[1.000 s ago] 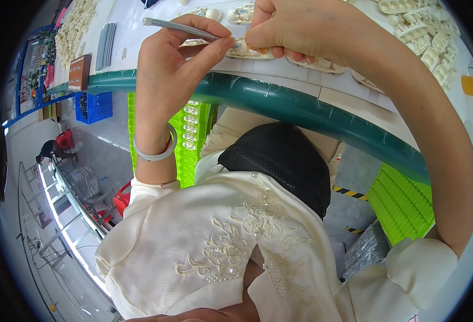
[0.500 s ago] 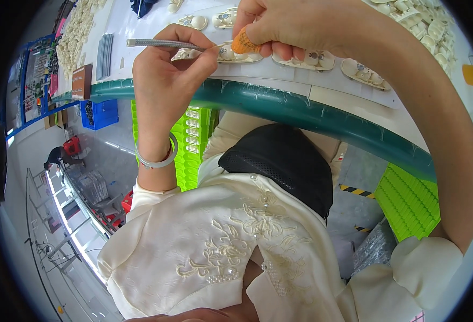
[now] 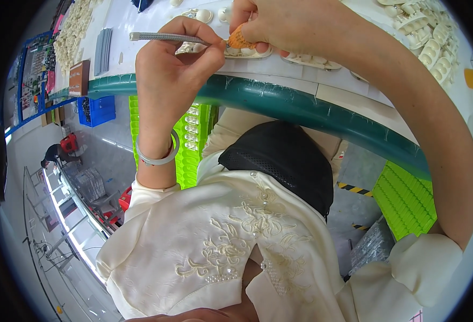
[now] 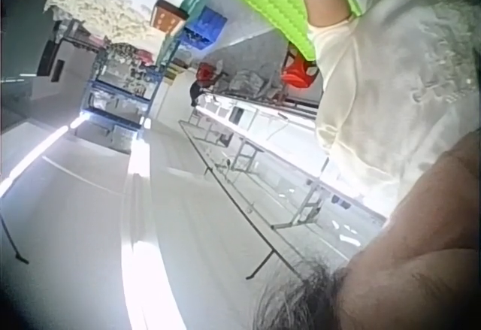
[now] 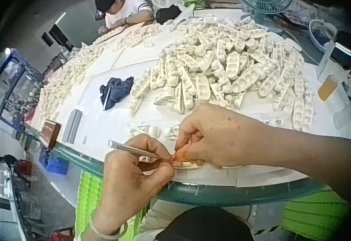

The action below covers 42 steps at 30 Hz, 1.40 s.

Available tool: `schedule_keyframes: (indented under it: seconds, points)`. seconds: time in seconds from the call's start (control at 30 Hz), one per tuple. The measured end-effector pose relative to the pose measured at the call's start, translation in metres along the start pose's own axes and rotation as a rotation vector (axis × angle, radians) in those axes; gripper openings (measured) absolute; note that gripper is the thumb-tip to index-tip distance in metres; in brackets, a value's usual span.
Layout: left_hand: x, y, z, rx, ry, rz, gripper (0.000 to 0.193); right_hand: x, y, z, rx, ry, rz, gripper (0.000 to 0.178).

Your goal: The worker is assembling small white plastic components by placing them into a tray, applying adhesive from a bottle, and using a craft knife for precision work.

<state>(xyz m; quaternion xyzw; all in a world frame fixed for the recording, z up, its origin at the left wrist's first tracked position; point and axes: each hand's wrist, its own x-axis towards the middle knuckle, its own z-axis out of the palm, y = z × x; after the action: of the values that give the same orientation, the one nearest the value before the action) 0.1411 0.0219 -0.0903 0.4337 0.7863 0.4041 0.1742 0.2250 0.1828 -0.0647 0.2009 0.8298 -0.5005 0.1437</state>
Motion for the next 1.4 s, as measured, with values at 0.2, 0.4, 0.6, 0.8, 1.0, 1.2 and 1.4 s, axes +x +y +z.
schedule_keyframes:
  seconds: [0.2,0.4,0.6,0.8,1.0,1.2,1.4]
  points:
    - [0.001,-0.003,0.001,-0.021,0.007,0.041,0.009,-0.008,-0.001,-0.003,-0.073,0.033,-0.014,0.014]
    - [0.008,0.016,-0.006,-0.012,-0.053,-0.053,0.007,-0.01,0.026,0.017,-0.271,0.311,-0.412,0.013]
    - [0.002,-0.005,-0.002,0.053,0.011,0.054,0.009,0.0,0.006,0.006,-0.165,0.129,-0.101,0.013]
    - [0.009,0.016,-0.005,-0.057,-0.048,-0.1,0.008,-0.007,0.003,0.0,0.052,0.051,0.105,0.016]
    - [0.008,0.013,-0.005,-0.051,-0.04,-0.075,0.008,-0.009,-0.003,-0.005,-0.02,0.075,0.159,0.016]
    - [0.007,0.012,-0.006,-0.083,-0.021,-0.064,0.009,-0.007,-0.007,-0.012,-0.013,-0.033,0.168,0.014]
    - [0.001,-0.007,0.0,-0.002,0.018,0.077,0.009,-0.003,-0.014,-0.009,-0.122,-0.019,0.147,0.012]
